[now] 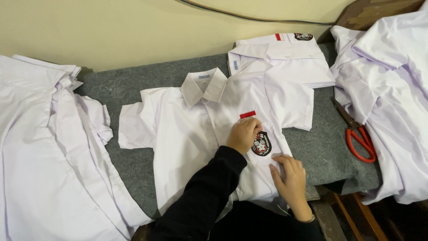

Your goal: Inspecting, buttoning, and folding white school shirts at a quality control station, including trimming loose threads with scissors.

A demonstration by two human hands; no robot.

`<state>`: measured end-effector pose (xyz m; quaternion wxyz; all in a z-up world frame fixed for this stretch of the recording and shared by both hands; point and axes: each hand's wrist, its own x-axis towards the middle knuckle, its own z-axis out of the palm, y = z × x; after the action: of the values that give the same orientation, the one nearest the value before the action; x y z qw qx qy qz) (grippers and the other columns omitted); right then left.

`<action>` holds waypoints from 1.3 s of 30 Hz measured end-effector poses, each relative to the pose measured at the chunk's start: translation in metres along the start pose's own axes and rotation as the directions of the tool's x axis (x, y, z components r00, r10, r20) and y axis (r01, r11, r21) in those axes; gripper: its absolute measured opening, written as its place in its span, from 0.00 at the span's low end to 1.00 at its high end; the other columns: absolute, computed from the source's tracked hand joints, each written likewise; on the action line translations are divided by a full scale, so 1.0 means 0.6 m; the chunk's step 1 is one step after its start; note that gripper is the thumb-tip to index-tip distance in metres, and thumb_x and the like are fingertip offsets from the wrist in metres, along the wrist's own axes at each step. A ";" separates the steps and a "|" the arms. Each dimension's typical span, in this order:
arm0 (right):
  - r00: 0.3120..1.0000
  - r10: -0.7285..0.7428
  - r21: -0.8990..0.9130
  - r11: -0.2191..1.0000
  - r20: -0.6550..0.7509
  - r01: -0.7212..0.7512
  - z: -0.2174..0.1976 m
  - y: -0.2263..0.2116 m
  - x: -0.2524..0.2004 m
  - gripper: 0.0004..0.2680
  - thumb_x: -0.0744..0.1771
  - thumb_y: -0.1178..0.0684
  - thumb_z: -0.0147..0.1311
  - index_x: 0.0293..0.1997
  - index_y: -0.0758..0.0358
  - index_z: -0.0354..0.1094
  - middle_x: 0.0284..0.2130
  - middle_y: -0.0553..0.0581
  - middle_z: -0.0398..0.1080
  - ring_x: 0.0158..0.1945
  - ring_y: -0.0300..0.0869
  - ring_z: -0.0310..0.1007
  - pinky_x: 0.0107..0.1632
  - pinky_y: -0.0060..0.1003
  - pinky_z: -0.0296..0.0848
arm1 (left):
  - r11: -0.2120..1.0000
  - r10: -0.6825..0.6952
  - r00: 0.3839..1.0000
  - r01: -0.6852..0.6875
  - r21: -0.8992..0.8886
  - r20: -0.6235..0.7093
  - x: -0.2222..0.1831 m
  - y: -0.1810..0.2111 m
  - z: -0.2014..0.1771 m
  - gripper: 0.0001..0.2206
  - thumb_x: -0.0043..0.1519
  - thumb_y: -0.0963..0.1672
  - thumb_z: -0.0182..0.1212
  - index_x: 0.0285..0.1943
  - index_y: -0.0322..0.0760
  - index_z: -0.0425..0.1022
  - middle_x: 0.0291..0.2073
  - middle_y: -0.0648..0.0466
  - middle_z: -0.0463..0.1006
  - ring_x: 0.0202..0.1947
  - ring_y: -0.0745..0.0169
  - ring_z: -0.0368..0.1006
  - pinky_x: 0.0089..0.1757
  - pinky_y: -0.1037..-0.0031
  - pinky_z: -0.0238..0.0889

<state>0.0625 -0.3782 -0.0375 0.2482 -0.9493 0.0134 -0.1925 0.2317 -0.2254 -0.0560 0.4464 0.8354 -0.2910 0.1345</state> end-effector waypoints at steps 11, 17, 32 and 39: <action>0.998 0.042 -0.014 0.999 0.037 -0.042 -0.001 -0.001 -0.001 0.10 0.66 0.43 0.53 0.52 0.46 0.70 0.54 0.42 0.73 0.52 0.46 0.69 0.48 0.45 0.65 | 0.978 -0.033 0.982 -0.007 0.207 0.187 0.006 0.007 -0.004 0.10 0.56 0.52 0.69 0.41 0.52 0.80 0.42 0.66 0.77 0.53 0.60 0.72 0.45 0.63 0.64; 0.990 0.067 0.087 0.993 0.128 -0.079 -0.021 -0.002 0.008 0.11 0.66 0.41 0.55 0.51 0.44 0.72 0.53 0.43 0.72 0.55 0.45 0.68 0.54 0.45 0.62 | 0.922 -0.065 0.969 -0.033 0.386 0.239 0.028 0.007 0.040 0.09 0.61 0.50 0.66 0.30 0.49 0.82 0.30 0.66 0.72 0.43 0.62 0.72 0.41 0.62 0.59; 0.892 0.376 -0.335 0.831 -0.250 -0.444 -0.141 0.434 0.129 0.12 0.69 0.52 0.60 0.51 0.72 0.72 0.43 0.73 0.73 0.47 0.68 0.75 0.48 0.56 0.75 | 0.754 0.322 0.943 -0.305 0.581 0.077 0.015 -0.045 0.072 0.12 0.62 0.54 0.56 0.33 0.51 0.66 0.31 0.64 0.64 0.36 0.65 0.68 0.39 0.70 0.59; 0.905 0.393 -0.682 0.619 -0.160 -0.390 -0.132 0.410 0.140 0.18 0.64 0.44 0.66 0.50 0.69 0.70 0.44 0.67 0.69 0.50 0.62 0.72 0.47 0.53 0.77 | 0.783 0.189 0.974 -0.226 0.580 0.125 0.012 -0.049 0.073 0.13 0.64 0.53 0.58 0.34 0.48 0.66 0.31 0.62 0.66 0.38 0.63 0.70 0.41 0.69 0.63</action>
<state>0.1281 -0.6412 -0.0611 -0.0941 -0.9455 0.2908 -0.1118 0.2534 -0.2515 -0.0970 0.1382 0.8990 -0.3383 0.2414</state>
